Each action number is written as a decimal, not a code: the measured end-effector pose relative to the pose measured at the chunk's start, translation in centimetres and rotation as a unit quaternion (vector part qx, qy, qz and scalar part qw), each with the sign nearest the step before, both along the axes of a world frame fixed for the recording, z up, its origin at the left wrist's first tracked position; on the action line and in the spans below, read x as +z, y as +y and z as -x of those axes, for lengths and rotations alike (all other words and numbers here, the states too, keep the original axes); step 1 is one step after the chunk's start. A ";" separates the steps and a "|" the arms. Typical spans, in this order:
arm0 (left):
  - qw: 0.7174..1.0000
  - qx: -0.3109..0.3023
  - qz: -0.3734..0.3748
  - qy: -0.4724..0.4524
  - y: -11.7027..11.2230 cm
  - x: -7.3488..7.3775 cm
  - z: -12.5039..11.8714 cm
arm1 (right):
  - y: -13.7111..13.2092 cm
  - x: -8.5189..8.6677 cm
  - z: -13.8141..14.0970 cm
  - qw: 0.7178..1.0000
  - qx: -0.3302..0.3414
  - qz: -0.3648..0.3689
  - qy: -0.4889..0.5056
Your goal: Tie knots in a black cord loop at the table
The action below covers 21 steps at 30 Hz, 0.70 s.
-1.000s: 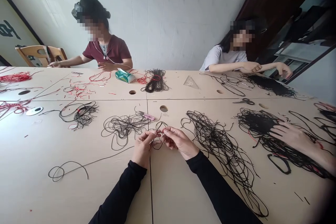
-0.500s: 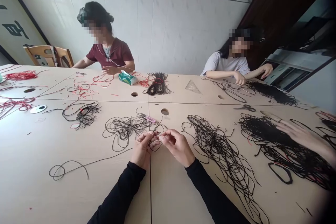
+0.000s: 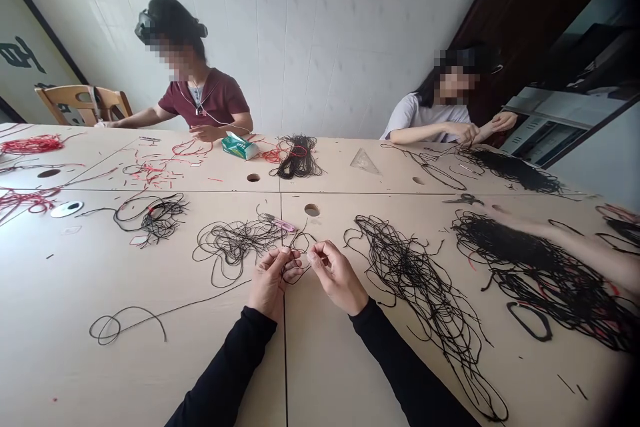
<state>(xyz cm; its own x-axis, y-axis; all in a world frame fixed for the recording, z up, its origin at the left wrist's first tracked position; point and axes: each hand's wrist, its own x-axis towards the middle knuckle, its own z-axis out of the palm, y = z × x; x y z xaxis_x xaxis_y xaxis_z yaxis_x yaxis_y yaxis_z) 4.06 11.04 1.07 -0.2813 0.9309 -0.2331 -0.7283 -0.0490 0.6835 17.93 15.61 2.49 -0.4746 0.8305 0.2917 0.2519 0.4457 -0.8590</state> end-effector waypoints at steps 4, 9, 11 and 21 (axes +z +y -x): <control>1.000 0.002 0.000 -0.002 0.1 -0.1 0.0 | -0.1 0.0 0.0 1.000 0.003 -0.026 0.011; 1.000 -0.007 0.004 -0.006 0.2 -0.2 0.1 | -0.2 0.1 0.1 0.999 0.019 -0.027 0.025; 1.000 -0.011 0.007 -0.006 0.2 -0.1 0.1 | -0.2 0.1 0.1 0.999 0.023 -0.024 0.027; 0.996 -0.054 0.044 -0.056 0.1 0.4 0.3 | -0.3 0.1 0.0 0.998 0.051 0.019 0.043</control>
<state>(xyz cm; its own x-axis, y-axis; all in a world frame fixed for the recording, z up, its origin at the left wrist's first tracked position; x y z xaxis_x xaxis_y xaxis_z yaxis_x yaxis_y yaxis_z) 3.72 11.09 1.49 -0.1476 0.9292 -0.3388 -0.7986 0.0902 0.5951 17.91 15.35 2.64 -0.5318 0.7903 0.3042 0.1308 0.4316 -0.8925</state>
